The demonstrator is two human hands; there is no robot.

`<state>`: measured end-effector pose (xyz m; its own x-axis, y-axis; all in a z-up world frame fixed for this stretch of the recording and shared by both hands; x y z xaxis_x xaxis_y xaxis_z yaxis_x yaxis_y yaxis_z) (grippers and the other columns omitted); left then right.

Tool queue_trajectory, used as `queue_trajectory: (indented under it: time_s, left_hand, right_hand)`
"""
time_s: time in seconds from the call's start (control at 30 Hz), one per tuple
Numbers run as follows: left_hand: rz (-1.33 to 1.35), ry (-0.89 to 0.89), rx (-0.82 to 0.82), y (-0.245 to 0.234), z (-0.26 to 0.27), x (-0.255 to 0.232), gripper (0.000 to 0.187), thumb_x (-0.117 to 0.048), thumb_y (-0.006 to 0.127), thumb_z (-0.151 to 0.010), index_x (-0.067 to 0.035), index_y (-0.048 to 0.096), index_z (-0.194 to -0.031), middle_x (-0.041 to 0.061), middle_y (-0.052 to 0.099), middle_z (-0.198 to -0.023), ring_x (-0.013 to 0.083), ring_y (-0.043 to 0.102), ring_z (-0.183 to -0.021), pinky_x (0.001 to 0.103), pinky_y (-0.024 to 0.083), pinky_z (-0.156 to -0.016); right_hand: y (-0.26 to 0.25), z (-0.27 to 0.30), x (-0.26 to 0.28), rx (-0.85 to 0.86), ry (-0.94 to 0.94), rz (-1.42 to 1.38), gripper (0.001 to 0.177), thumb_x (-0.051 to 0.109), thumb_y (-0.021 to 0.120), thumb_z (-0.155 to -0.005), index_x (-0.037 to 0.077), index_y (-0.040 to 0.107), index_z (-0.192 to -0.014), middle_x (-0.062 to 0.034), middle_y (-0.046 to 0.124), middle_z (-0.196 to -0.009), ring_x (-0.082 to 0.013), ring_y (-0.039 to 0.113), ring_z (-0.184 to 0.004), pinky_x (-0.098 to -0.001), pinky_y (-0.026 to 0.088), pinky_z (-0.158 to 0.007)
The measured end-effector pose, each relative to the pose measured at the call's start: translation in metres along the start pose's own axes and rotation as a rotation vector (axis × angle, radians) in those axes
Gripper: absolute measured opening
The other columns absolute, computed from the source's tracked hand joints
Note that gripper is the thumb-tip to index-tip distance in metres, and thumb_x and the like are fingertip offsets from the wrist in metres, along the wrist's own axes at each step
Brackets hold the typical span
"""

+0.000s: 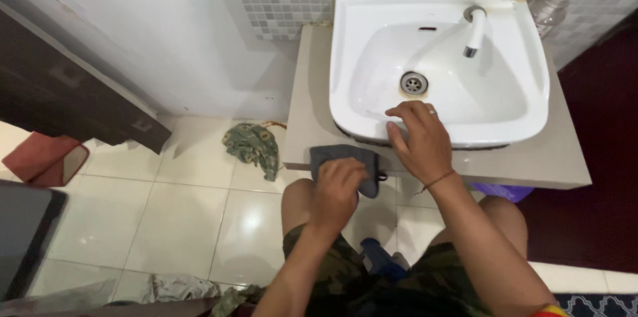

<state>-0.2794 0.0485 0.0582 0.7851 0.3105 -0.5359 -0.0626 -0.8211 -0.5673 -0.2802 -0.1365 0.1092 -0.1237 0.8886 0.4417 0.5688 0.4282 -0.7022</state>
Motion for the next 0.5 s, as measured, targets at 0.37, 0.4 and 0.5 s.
queue_trajectory:
  time_s: [0.37, 0.4, 0.5]
  left_hand:
    - [-0.219, 0.483, 0.065, 0.012, 0.020, -0.049, 0.020, -0.013, 0.067, -0.100, -0.013, 0.072, -0.119, 0.003, 0.064, -0.135, 0.0220, 0.056, -0.134, 0.043, 0.044, -0.115]
    - [-0.214, 0.489, 0.068, 0.012, 0.020, -0.048, 0.020, -0.013, 0.067, -0.100, -0.013, 0.072, -0.119, 0.003, 0.064, -0.135, 0.0219, 0.056, -0.134, 0.043, 0.044, -0.115]
    - [-0.282, 0.485, 0.165, 0.018, 0.018, -0.042, 0.040, -0.019, 0.067, -0.094, -0.022, 0.066, -0.133, 0.000, 0.058, -0.146, 0.0190, 0.050, -0.139, 0.047, 0.040, -0.117]
  right_hand:
    - [-0.024, 0.039, 0.003, 0.328, -0.029, -0.322, 0.028, 0.021, 0.074, -0.089, 0.003, 0.072, -0.110, -0.0118, 0.072, -0.109, -0.0318, 0.063, -0.112, -0.0422, 0.050, -0.092]
    - [-0.021, 0.041, -0.004, 0.396, 0.093, -0.461, 0.030, 0.021, 0.076, -0.088, 0.004, 0.070, -0.112, -0.0083, 0.073, -0.105, -0.0238, 0.070, -0.101, -0.0377, 0.055, -0.089]
    - [-0.030, 0.044, -0.013, 0.389, 0.118, -0.469, 0.021, 0.016, 0.071, -0.093, 0.005, 0.070, -0.112, -0.0067, 0.073, -0.102, -0.0222, 0.070, -0.095, -0.0363, 0.055, -0.083]
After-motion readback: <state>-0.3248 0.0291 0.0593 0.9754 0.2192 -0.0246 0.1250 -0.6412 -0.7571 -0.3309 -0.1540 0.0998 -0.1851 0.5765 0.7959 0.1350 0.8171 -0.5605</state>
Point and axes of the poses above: each hand's wrist, its own z-axis away from the middle knuckle, its own y-axis out of the palm, x = y × z, the point moved 6 cm from there along -z, towards the middle knuckle
